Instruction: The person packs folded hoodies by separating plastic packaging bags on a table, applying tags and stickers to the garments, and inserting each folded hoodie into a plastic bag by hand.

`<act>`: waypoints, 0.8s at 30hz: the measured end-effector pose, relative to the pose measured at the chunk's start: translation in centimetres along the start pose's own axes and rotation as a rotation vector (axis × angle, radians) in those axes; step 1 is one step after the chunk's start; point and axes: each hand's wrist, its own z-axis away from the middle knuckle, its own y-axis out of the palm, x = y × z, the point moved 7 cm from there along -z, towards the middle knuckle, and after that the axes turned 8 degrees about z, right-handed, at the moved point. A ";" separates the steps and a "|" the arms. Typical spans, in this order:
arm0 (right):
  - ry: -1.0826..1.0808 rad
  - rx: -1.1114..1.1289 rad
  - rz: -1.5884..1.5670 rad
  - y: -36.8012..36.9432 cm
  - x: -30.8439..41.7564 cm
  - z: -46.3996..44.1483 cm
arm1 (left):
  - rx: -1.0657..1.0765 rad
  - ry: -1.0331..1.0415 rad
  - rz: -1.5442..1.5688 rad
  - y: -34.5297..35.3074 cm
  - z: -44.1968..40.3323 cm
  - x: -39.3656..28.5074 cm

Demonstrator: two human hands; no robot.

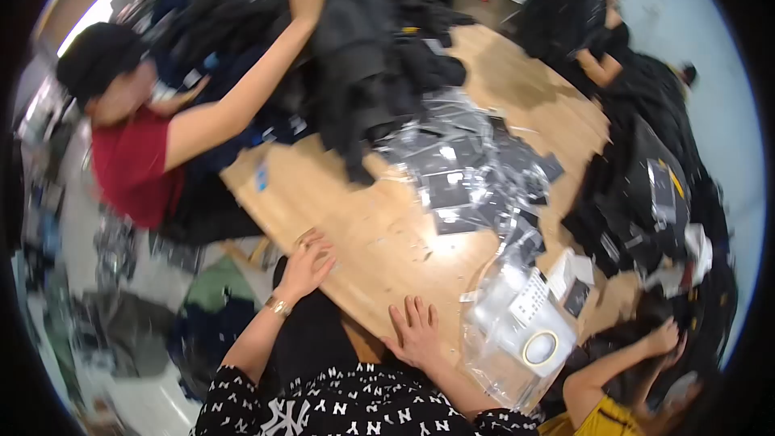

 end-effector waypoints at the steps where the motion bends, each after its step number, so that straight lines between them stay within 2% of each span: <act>1: 0.086 -0.025 -0.029 -0.5 -0.5 -0.1 | 0.148 0.061 -0.155 0.7 -1.2 0.3; 4: 0.264 -0.008 0.001 0.5 -2.3 0.1 | 0.423 0.100 -0.350 3.2 -3.4 0.9; 6: 0.226 0.012 0.036 1.3 -2.2 -0.3 | 0.522 0.094 -0.435 4.2 -3.2 2.0; 12: 0.192 0.101 0.055 1.2 -1.9 -0.7 | 0.620 0.042 -0.367 4.5 -3.5 2.3; 19: 0.249 0.139 0.026 1.1 -2.4 -0.9 | 0.804 0.118 -0.481 5.6 -2.9 3.1; 20: 0.244 0.142 0.026 0.9 -2.4 -0.4 | 0.813 0.077 -0.374 5.6 -3.0 3.2; 24: 0.285 0.177 0.064 1.2 -2.5 -0.3 | 0.860 0.179 -0.441 6.0 -1.9 4.1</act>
